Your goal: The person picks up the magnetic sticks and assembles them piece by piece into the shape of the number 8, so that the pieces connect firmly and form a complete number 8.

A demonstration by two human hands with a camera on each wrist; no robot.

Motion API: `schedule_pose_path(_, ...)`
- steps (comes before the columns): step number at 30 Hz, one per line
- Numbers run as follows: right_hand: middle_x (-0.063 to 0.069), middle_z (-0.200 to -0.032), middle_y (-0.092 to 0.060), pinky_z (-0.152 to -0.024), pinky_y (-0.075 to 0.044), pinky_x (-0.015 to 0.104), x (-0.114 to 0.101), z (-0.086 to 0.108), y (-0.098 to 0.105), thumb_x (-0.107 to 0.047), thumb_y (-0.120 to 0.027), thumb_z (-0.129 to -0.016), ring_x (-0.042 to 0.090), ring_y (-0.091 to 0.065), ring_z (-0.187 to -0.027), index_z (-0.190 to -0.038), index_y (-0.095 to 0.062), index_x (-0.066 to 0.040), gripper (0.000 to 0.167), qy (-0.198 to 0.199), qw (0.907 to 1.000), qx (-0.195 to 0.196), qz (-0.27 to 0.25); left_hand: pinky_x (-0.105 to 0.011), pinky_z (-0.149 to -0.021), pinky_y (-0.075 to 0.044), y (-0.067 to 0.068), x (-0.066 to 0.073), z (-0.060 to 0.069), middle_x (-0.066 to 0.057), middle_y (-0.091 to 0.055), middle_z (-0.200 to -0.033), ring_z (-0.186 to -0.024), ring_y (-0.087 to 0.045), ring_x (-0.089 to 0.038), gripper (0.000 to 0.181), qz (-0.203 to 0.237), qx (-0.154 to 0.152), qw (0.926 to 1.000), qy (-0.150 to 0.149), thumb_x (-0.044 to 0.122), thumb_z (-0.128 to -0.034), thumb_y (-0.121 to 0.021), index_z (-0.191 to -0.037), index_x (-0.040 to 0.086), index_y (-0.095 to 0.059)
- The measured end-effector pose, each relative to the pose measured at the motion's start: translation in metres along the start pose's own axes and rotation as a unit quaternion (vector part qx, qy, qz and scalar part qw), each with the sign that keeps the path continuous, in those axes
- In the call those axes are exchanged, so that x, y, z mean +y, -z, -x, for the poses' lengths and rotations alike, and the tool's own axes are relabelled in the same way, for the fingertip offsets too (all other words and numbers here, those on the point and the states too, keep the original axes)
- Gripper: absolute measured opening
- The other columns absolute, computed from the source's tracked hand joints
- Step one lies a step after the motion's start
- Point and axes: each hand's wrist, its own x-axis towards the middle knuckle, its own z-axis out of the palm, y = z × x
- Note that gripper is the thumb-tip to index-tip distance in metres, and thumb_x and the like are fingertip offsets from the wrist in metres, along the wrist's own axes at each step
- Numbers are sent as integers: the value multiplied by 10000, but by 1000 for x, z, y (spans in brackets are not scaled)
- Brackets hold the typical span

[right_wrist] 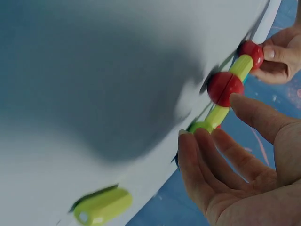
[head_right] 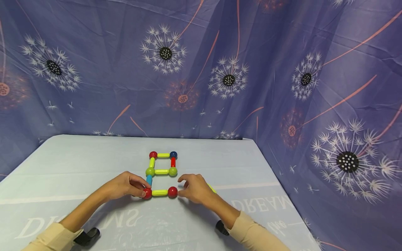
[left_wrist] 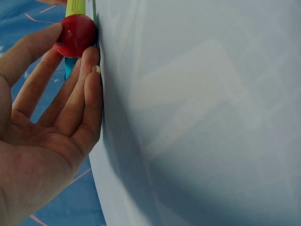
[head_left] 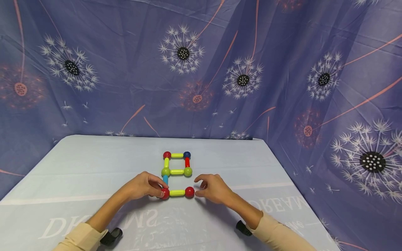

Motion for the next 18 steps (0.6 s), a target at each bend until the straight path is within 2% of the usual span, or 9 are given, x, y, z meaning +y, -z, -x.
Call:
schedule_pose_path(6,79,-938,-742,-698,-513,324,13,5,13,-182,-825,-823,150,-642,-824,-1179,-723,-83,384,-232,9996,143,-19,-328,-673,-543,0,1,0,-99,-781,-967,-805,-658,-155,283,15,-10,10000,2,129,-822,-820,-1086,35,-776)
schedule_pose_path(18,106,-957,-744,-691,-526,334,41,18,29,-151,-831,-819,154,-650,-822,-1170,-734,-108,366,-648,9952,717,116,-330,-672,-541,0,1,1,-90,-779,-958,-804,-655,-160,283,-35,9,10000,26,131,-819,-822,-1084,40,-777)
